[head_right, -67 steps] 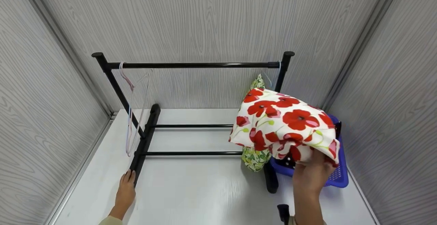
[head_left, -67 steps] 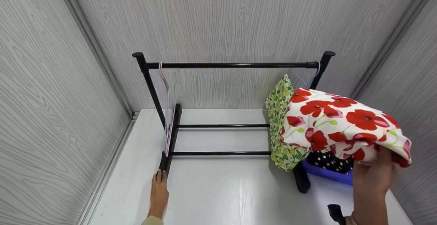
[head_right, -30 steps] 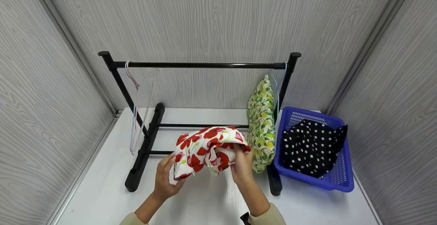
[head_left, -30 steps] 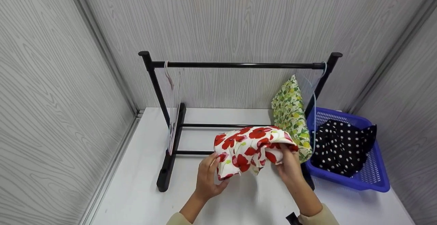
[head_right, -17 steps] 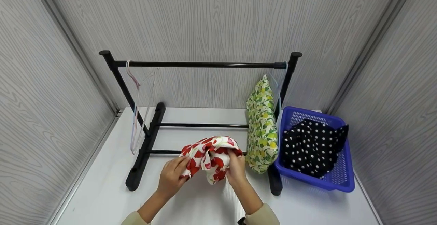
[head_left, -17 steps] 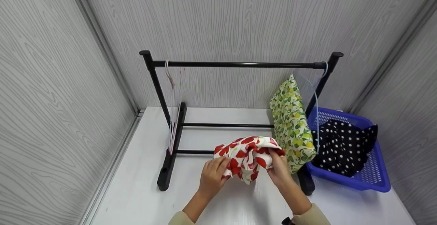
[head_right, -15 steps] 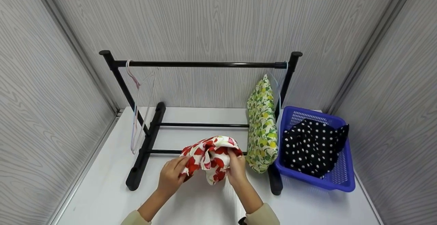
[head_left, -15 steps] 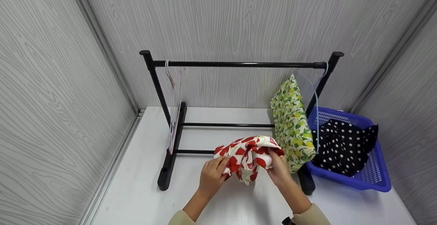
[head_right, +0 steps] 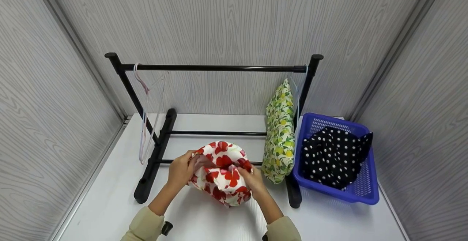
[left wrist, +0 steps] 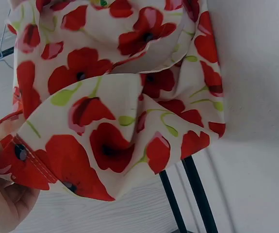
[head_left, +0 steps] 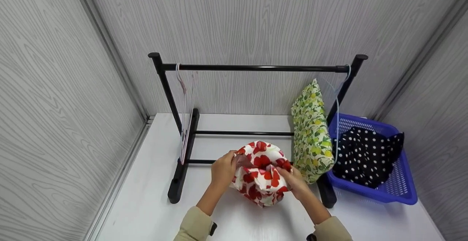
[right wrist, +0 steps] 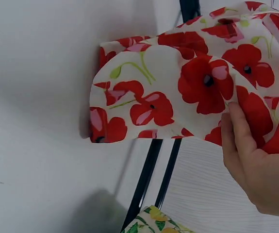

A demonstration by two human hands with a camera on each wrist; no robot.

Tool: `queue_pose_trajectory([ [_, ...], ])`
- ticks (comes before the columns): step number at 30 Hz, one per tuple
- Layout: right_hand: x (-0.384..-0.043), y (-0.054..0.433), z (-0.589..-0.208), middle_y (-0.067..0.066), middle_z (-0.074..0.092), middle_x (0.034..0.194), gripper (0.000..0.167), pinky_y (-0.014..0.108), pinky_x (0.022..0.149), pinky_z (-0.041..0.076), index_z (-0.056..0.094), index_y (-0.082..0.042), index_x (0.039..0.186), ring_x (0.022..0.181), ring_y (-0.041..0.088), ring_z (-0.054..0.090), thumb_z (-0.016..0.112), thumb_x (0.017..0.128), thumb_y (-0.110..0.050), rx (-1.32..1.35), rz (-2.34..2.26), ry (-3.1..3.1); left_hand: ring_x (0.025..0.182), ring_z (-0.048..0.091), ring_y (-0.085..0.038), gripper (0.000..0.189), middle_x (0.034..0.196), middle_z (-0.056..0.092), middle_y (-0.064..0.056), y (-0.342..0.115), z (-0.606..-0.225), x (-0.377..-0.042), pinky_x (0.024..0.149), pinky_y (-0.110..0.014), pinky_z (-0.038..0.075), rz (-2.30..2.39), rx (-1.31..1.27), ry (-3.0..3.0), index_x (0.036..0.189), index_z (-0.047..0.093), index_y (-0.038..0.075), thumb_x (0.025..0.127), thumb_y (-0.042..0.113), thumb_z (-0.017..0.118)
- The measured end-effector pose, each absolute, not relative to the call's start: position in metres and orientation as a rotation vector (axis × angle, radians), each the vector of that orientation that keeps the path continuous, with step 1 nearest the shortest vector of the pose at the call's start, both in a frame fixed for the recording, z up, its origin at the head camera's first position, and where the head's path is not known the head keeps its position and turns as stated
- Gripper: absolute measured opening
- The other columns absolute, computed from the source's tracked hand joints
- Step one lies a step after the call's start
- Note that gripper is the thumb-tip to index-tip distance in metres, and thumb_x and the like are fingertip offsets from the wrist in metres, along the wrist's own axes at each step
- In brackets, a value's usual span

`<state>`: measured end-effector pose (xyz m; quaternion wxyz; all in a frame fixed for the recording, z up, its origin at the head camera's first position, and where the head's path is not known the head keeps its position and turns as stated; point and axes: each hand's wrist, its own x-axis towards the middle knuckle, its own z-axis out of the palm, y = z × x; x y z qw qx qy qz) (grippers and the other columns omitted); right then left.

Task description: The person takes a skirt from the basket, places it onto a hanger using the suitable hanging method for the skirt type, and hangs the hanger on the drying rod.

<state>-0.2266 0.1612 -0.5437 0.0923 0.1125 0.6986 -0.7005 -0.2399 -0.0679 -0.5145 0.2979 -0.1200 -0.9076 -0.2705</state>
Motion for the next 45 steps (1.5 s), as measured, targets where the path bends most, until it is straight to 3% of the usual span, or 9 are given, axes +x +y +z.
queue_pose_trajectory([
  [7, -0.231, 0.159, -0.559, 0.026, 0.058, 0.115, 0.039, 0.047, 0.093, 0.043, 0.052, 0.009, 0.118, 0.105, 0.035, 0.056, 0.059, 0.084, -0.009, 0.254, -1.720, 2.693, 0.061, 0.065, -0.024, 0.011, 0.071, 0.069, -0.007, -0.067, -0.514, -0.255, 0.048, -0.035, 0.047, -0.757, -0.263, -2.488, 0.085, 0.065, 0.009, 0.086, 0.020, 0.064],
  [13, -0.231, 0.139, -0.549, 0.034, 0.049, 0.124, 0.064, 0.058, 0.095, 0.038, 0.038, 0.014, 0.130, 0.114, 0.048, 0.048, 0.069, 0.080, -0.014, -0.097, -1.288, 3.220, 0.058, 0.065, -0.023, 0.011, 0.070, 0.069, -0.004, -0.055, -0.516, -0.258, 0.046, -0.035, 0.047, -0.653, -0.320, -2.472, 0.080, 0.063, 0.011, 0.083, 0.022, 0.066],
  [19, -0.238, 0.106, -0.545, 0.030, 0.051, 0.125, 0.078, 0.060, 0.088, 0.042, 0.038, 0.010, 0.133, 0.110, 0.046, 0.052, 0.074, 0.075, -0.029, -0.350, -1.092, 3.330, 0.055, 0.063, -0.019, 0.009, 0.069, 0.068, -0.002, -0.041, -0.515, -0.256, 0.045, -0.031, 0.047, -0.528, -0.424, -2.467, 0.081, 0.063, 0.012, 0.083, 0.021, 0.065],
  [23, -0.240, 0.091, -0.544, 0.023, 0.058, 0.119, 0.062, 0.057, 0.085, 0.044, 0.048, 0.003, 0.127, 0.104, 0.040, 0.058, 0.071, 0.076, -0.022, -0.293, -1.118, 3.429, 0.051, 0.061, -0.016, 0.007, 0.066, 0.067, -0.001, -0.036, -0.516, -0.255, 0.044, -0.027, 0.046, -0.431, -0.522, -2.446, 0.081, 0.064, 0.011, 0.084, 0.018, 0.064],
  [28, -0.246, 0.095, -0.538, 0.015, 0.067, 0.101, 0.030, 0.050, 0.071, 0.049, 0.064, -0.003, 0.103, 0.086, 0.034, 0.063, 0.065, 0.072, 0.000, -0.196, -1.050, 3.623, 0.047, 0.057, -0.015, 0.008, 0.062, 0.063, 0.000, -0.043, -0.519, -0.257, 0.041, -0.026, 0.043, -0.229, -0.568, -2.388, 0.077, 0.063, 0.013, 0.080, 0.020, 0.066],
  [32, -0.252, 0.109, -0.534, 0.011, 0.070, 0.087, 0.024, 0.043, 0.056, 0.049, 0.068, -0.006, 0.089, 0.072, 0.030, 0.063, 0.063, 0.069, 0.007, -0.195, -0.951, 3.658, 0.048, 0.055, -0.016, 0.010, 0.060, 0.061, 0.000, -0.055, -0.524, -0.262, 0.042, -0.027, 0.041, -0.084, -0.540, -2.329, 0.070, 0.059, 0.014, 0.074, 0.017, 0.067],
  [38, -0.258, 0.126, -0.529, 0.009, 0.067, 0.071, 0.014, 0.034, 0.043, 0.046, 0.070, -0.008, 0.080, 0.059, 0.025, 0.061, 0.064, 0.077, 0.005, -0.250, -0.721, 3.656, 0.056, 0.054, -0.018, 0.010, 0.063, 0.060, -0.003, -0.072, -0.530, -0.269, 0.047, -0.028, 0.041, 0.016, -0.485, -2.303, 0.068, 0.060, 0.011, 0.072, 0.004, 0.065],
  [45, -0.267, 0.146, -0.519, 0.011, 0.070, 0.078, 0.018, 0.038, 0.044, 0.047, 0.072, -0.009, 0.083, 0.064, 0.028, 0.065, 0.060, 0.081, 0.004, -0.133, -0.639, 3.533, 0.060, 0.058, -0.023, 0.005, 0.070, 0.059, -0.008, -0.097, -0.538, -0.273, 0.051, -0.034, 0.044, -0.006, -0.250, -2.382, 0.073, 0.065, 0.006, 0.075, 0.005, 0.060],
])
